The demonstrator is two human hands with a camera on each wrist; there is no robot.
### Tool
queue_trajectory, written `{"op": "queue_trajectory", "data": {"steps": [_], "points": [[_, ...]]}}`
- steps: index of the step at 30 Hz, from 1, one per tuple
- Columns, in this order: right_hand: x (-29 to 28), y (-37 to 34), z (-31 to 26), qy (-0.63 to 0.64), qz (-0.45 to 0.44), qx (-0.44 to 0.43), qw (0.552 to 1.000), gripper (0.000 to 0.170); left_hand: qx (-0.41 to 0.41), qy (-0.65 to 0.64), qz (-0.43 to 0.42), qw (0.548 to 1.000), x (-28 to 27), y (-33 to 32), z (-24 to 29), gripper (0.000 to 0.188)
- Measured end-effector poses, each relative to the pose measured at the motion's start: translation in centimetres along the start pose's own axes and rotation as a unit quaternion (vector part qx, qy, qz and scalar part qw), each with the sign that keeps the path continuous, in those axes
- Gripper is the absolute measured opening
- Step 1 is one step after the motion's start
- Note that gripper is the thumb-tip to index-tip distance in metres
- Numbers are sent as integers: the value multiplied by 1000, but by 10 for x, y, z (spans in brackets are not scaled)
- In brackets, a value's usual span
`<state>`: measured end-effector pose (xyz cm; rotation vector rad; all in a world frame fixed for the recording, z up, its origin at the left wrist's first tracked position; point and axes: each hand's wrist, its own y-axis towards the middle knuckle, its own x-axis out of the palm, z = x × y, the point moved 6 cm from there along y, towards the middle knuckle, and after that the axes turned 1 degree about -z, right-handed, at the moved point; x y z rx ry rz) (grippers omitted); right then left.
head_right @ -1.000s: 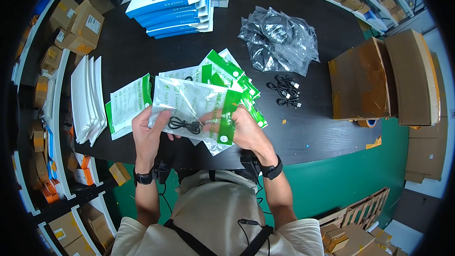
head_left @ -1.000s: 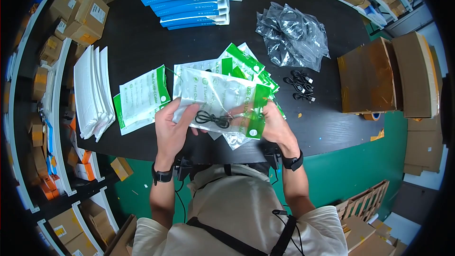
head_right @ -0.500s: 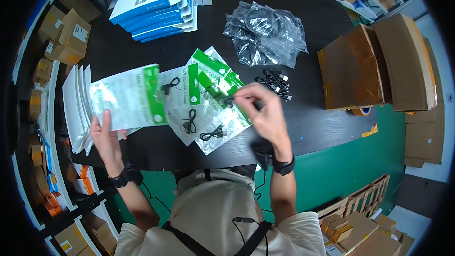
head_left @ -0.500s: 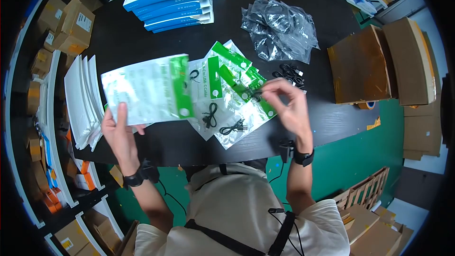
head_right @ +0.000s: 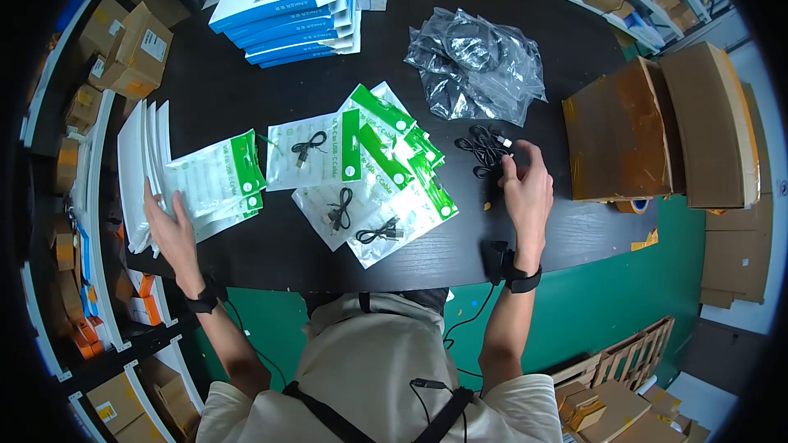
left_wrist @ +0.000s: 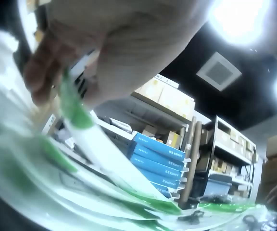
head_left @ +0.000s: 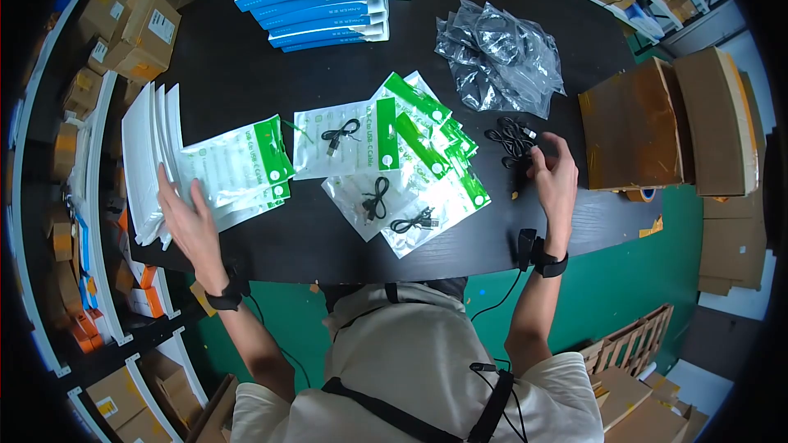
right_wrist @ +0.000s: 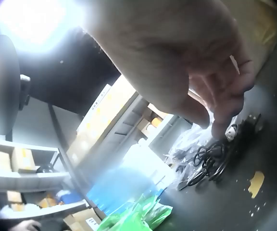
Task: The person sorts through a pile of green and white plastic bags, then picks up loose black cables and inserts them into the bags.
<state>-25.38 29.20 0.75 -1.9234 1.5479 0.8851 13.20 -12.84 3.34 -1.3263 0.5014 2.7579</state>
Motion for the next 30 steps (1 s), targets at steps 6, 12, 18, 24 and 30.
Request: {"op": "queue_trajectory", "data": {"steps": [6, 12, 18, 24, 30], "points": [[28, -35, -71, 154, -143, -91, 973, 32, 176, 97, 48, 978, -29, -30, 90, 42], [91, -59, -149, 16, -167, -269, 948, 31, 299, 30, -231, 926, 77, -106, 132, 34], [116, -56, -158, 98, -206, -260, 938, 27, 278, 7, -271, 921, 101, -120, 117, 36], [125, -61, -163, 163, -236, -239, 928, 28, 250, -57, -320, 912, 101, -121, 108, 37], [125, -63, -159, 214, -251, -215, 919, 21, 238, -100, -289, 922, 88, -114, 109, 37]]}}
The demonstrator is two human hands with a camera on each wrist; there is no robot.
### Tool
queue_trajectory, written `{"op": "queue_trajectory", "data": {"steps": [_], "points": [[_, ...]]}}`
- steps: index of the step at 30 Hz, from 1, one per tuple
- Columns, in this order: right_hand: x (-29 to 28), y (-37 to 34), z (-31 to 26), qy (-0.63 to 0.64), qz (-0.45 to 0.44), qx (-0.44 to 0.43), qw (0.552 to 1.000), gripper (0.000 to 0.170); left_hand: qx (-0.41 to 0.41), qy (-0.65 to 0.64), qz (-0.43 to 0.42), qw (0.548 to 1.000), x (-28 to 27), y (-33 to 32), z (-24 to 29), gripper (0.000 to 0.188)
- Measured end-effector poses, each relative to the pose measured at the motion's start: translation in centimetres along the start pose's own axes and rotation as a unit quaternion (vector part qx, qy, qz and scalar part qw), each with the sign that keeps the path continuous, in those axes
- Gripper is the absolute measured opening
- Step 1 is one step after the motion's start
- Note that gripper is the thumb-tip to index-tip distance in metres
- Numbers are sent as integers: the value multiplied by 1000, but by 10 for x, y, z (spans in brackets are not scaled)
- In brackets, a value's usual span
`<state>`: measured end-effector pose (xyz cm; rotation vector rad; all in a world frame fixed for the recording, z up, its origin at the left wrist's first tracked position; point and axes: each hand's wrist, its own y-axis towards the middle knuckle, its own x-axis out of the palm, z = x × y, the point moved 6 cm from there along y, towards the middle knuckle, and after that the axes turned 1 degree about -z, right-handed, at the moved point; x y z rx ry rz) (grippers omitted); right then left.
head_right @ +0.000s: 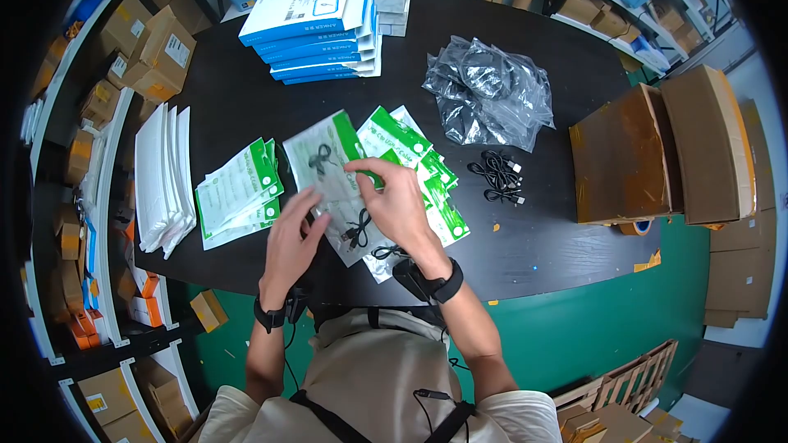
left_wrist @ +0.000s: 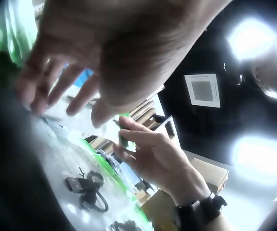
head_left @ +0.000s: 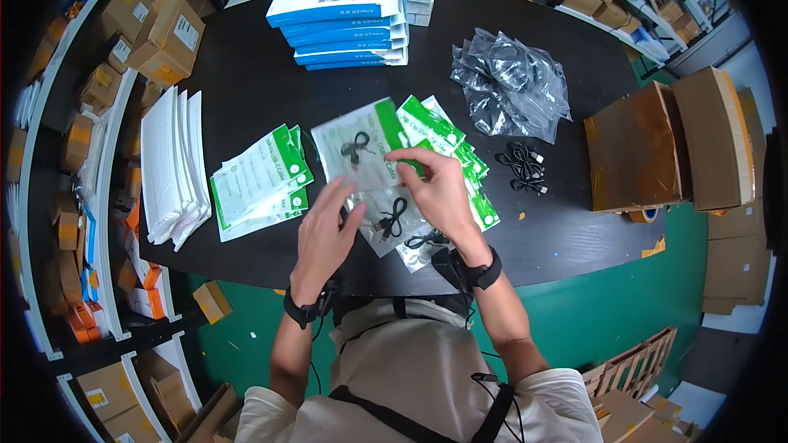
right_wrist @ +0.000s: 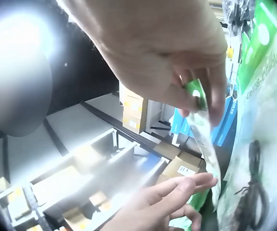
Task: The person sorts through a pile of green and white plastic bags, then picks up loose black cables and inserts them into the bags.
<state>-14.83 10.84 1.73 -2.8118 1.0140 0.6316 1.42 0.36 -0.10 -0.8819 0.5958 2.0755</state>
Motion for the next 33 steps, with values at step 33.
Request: {"op": "queue_trajectory", "data": {"steps": [33], "points": [[-61, -62, -4, 309, 19, 51, 950, 54, -150, -539, -18, 829, -12, -4, 8, 26]]}}
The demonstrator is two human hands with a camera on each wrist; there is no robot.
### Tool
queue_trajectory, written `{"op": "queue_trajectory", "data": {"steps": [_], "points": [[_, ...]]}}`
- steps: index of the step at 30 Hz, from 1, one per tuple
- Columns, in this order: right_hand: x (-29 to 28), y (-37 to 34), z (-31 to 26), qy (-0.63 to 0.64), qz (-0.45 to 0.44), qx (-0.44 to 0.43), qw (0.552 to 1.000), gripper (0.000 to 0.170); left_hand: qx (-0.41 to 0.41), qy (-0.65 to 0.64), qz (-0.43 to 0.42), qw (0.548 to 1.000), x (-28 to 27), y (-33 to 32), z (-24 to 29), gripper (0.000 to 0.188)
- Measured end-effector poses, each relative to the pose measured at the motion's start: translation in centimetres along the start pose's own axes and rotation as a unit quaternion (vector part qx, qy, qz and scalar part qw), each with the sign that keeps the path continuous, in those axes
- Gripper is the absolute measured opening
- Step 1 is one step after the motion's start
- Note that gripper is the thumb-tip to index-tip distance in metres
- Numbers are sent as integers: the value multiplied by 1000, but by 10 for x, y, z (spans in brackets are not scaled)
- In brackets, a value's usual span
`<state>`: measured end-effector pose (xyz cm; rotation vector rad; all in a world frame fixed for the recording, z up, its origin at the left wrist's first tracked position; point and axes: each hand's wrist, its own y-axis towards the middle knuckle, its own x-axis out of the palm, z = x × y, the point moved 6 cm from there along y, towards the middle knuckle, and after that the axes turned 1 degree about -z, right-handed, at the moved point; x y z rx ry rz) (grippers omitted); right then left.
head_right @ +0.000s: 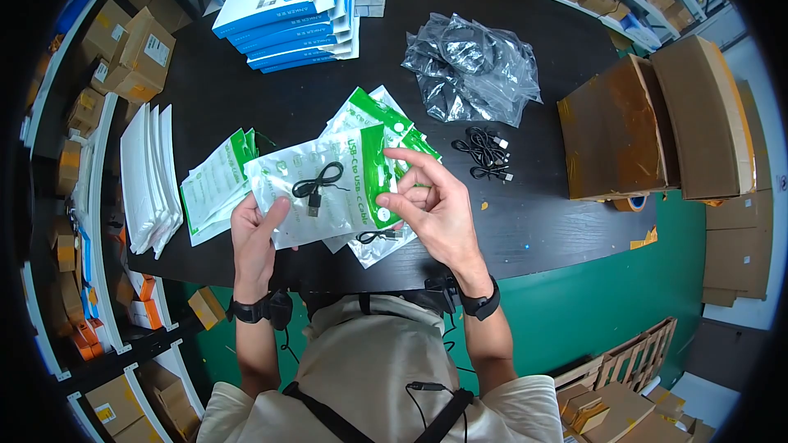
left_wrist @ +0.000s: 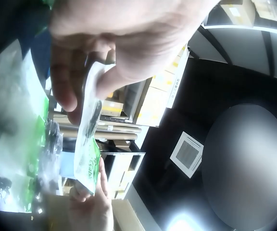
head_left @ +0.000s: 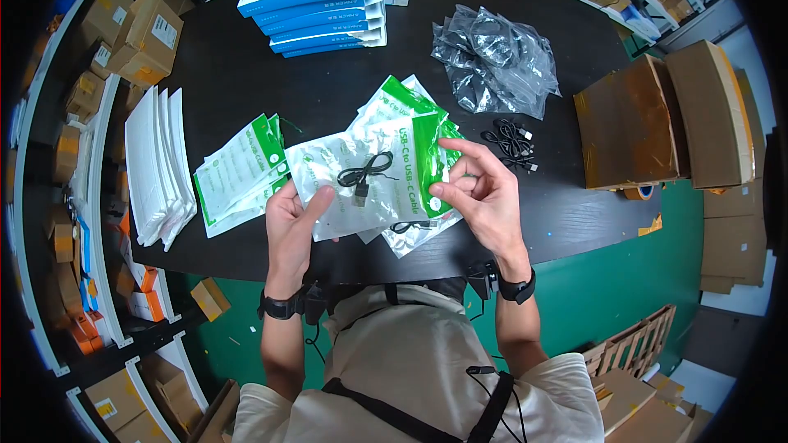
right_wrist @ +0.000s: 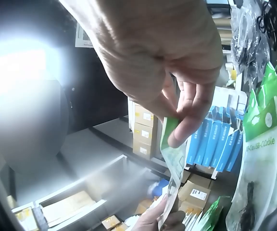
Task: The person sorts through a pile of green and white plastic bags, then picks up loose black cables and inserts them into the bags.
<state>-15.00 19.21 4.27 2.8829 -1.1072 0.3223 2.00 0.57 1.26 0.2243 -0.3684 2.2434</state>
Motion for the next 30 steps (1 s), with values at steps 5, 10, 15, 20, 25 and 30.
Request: {"op": "queue_trajectory", "data": {"steps": [5, 10, 15, 20, 25, 30], "points": [[-5, 0, 3, 22, -36, 19, 999, 54, 1, -12, 3, 1000, -1, 0, 2, 25], [-14, 1, 15, 24, -56, 11, 998, 45, -3, -8, -1, 1000, -5, 1, 3, 24], [-19, 8, 15, 46, -53, 40, 997, 31, -4, 6, -14, 1000, -6, 2, 6, 24], [-18, 12, 27, -13, -88, 5, 996, 29, 4, 21, -24, 999, -5, 2, 8, 25], [-6, 13, 22, -122, -96, 78, 985, 30, -5, 23, -38, 999, 2, 3, 7, 25], [2, 17, 18, -199, -97, 6, 975, 33, 18, 34, -28, 999, 3, 5, 4, 25]]}}
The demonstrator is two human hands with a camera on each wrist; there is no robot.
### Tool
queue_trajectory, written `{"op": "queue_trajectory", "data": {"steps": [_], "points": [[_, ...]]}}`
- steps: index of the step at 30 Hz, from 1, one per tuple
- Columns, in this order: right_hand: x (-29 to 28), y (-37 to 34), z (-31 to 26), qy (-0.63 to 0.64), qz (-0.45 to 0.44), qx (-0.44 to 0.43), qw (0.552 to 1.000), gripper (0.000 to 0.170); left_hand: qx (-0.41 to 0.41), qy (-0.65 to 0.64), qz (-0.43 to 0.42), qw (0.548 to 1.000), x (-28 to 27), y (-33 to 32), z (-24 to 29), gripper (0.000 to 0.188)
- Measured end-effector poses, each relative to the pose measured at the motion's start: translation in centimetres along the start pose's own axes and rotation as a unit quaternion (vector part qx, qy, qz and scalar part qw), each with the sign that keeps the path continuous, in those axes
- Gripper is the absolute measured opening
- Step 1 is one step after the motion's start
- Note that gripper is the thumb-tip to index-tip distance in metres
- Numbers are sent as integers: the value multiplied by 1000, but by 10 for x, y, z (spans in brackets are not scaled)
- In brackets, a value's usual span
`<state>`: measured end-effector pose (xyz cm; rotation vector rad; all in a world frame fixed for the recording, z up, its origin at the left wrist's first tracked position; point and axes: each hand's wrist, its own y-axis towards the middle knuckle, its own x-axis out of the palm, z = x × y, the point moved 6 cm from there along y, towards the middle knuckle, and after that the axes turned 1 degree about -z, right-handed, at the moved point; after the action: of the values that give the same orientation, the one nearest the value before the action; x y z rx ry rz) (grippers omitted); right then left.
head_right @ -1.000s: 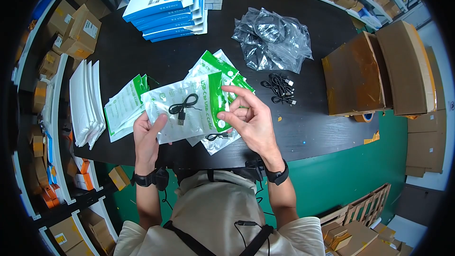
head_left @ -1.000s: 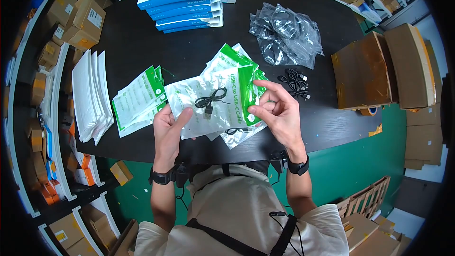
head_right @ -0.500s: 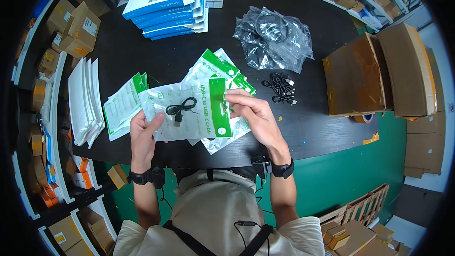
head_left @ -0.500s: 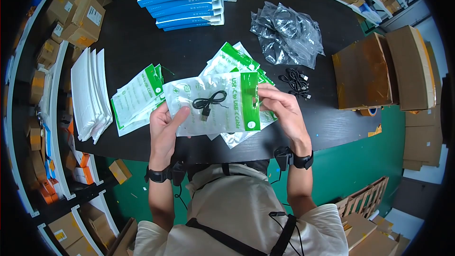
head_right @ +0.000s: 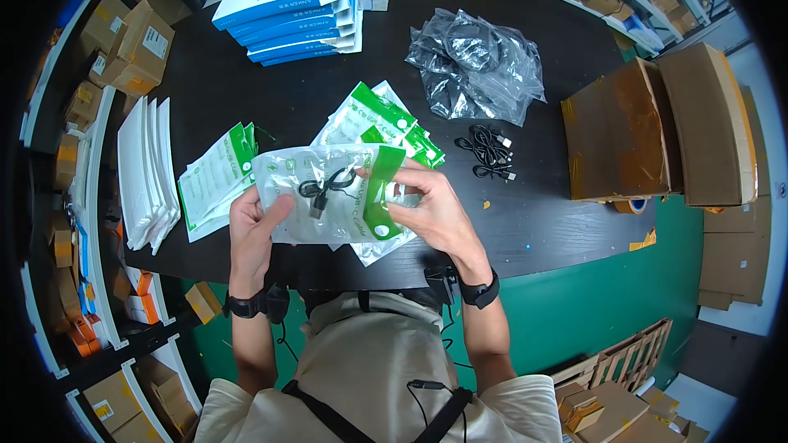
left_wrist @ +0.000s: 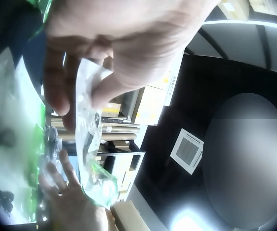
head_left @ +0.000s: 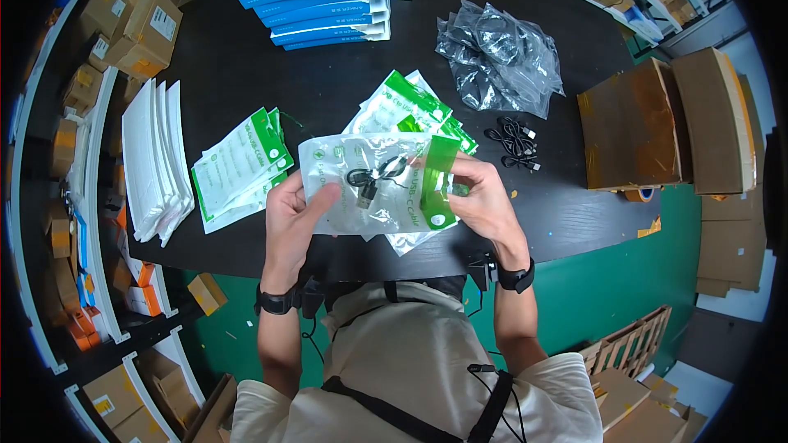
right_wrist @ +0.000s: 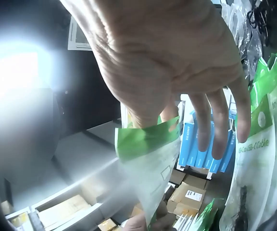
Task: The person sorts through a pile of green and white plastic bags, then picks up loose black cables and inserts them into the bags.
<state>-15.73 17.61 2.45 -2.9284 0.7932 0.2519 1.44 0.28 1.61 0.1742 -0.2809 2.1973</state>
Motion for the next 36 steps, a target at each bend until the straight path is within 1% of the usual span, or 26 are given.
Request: {"op": "queue_trajectory", "data": {"steps": [3, 4, 7, 8, 11, 12, 15, 16, 19, 20, 23, 24, 27, 28, 29, 31, 32, 34, 35, 36], "points": [[4, -2, -9, 36, -21, -51, 998, 34, -34, 35, 3, 999, -2, 1, 1, 24], [4, -2, -6, 35, -21, -50, 998, 34, -35, 35, 3, 999, -2, 1, 0, 24], [7, -3, 7, 140, -53, -69, 986, 35, -32, 61, 16, 998, 0, 1, -2, 23], [7, -3, 6, 140, -53, -69, 986, 35, -32, 60, 16, 998, 0, 1, -2, 23], [7, -1, 11, 161, 1, 14, 987, 36, -29, 61, 27, 997, -3, 1, 0, 22], [7, -1, 12, 161, 1, 15, 987, 36, -30, 61, 27, 997, -3, 0, 0, 22], [3, 1, 8, 5, 39, -67, 997, 36, -3, 80, 19, 997, -4, 1, 1, 22], [5, 2, 6, 5, 38, -67, 997, 36, -3, 80, 19, 997, -5, 2, 0, 22], [15, 4, -3, 106, 32, -43, 993, 36, 10, 93, 6, 996, -5, 3, -2, 23], [14, 4, -5, 106, 32, -43, 993, 36, 10, 93, 6, 996, -5, 3, -4, 23], [21, 5, 2, 67, -47, 54, 995, 34, 57, 81, 16, 995, -5, 4, -5, 22], [21, 5, 3, 67, -48, 53, 995, 34, 57, 81, 17, 995, -5, 4, -4, 22], [22, 4, 10, 46, -62, 68, 995, 35, -1, 91, 2, 996, -5, 1, -4, 22], [22, 5, 16, 46, -63, 68, 995, 35, -1, 91, 3, 996, -6, 0, -2, 22], [19, 6, 18, 47, -38, 3, 998, 31, -4, 85, 19, 996, -9, 0, 0, 22], [9, 5, 16, 45, 16, -125, 991, 23, -10, 70, 47, 996, -13, 1, 4, 22], [4, 4, 14, 41, 22, -122, 991, 23, -12, 67, 40, 997, -14, 2, 5, 22], [-15, 0, 18, 181, 110, -56, 976, 15, 7, 66, 79, 995, -32, 3, 11, 24], [-24, -2, 22, 250, 153, -24, 956, 11, 6, 63, 71, 996, -40, 5, 12, 24], [-34, -4, 24, 247, 160, -25, 955, 11, 23, 57, 105, 993, -54, 5, 15, 25]]}}
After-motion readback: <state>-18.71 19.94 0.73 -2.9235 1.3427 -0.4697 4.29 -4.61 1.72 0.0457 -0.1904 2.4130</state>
